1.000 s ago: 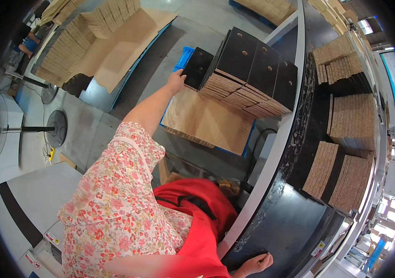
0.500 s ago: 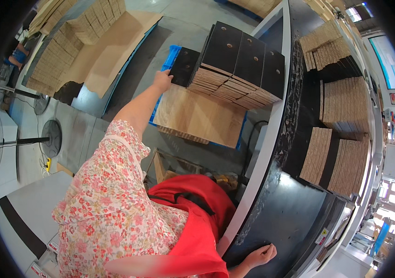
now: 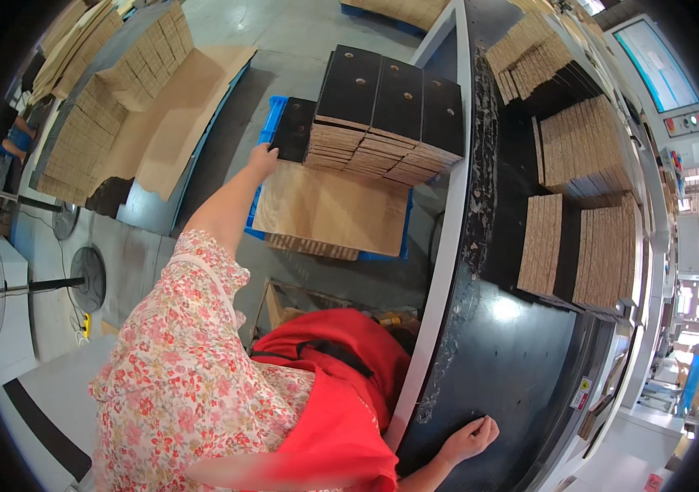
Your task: The person places small wooden planks into a machine one by one, then stacks the processed planks onto a blue tray.
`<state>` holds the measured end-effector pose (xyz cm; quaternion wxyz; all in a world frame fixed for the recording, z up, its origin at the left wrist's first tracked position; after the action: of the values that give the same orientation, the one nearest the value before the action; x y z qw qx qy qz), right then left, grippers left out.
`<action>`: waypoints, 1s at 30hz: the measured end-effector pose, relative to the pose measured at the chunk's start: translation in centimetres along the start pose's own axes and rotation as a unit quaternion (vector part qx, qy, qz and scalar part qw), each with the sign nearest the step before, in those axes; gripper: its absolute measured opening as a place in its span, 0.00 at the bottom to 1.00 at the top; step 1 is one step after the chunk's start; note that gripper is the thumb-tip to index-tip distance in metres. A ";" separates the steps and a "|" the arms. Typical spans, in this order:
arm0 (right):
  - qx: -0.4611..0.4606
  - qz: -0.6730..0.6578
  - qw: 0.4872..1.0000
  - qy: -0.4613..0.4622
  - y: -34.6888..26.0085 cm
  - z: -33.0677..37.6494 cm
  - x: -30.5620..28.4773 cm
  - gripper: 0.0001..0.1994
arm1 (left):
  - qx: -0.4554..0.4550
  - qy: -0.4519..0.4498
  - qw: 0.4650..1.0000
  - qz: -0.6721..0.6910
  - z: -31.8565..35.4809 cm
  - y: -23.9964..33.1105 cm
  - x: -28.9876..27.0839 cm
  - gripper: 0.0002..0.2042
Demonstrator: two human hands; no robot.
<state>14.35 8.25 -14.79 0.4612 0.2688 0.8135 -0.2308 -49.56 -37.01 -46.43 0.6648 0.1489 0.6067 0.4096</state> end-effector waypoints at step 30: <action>0.074 -0.126 0.985 0.092 -0.7 -0.3 -1.5 0.05 | 0.388 -0.024 0.910 0.145 26.7 17.3 -6.8 0.26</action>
<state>14.33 7.57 -13.27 0.3303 0.2180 0.8607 -0.3204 -30.59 -23.27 -23.87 0.5022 0.4909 0.6735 0.2305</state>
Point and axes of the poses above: each hand's wrist, its own z-axis away from the middle knuckle, its own x-axis out of the palm, y = z × x, the point moved 8 cm from there along -z, towards the middle knuckle, and after that the axes turned 6 degrees about -x, right-handed, at the moved point
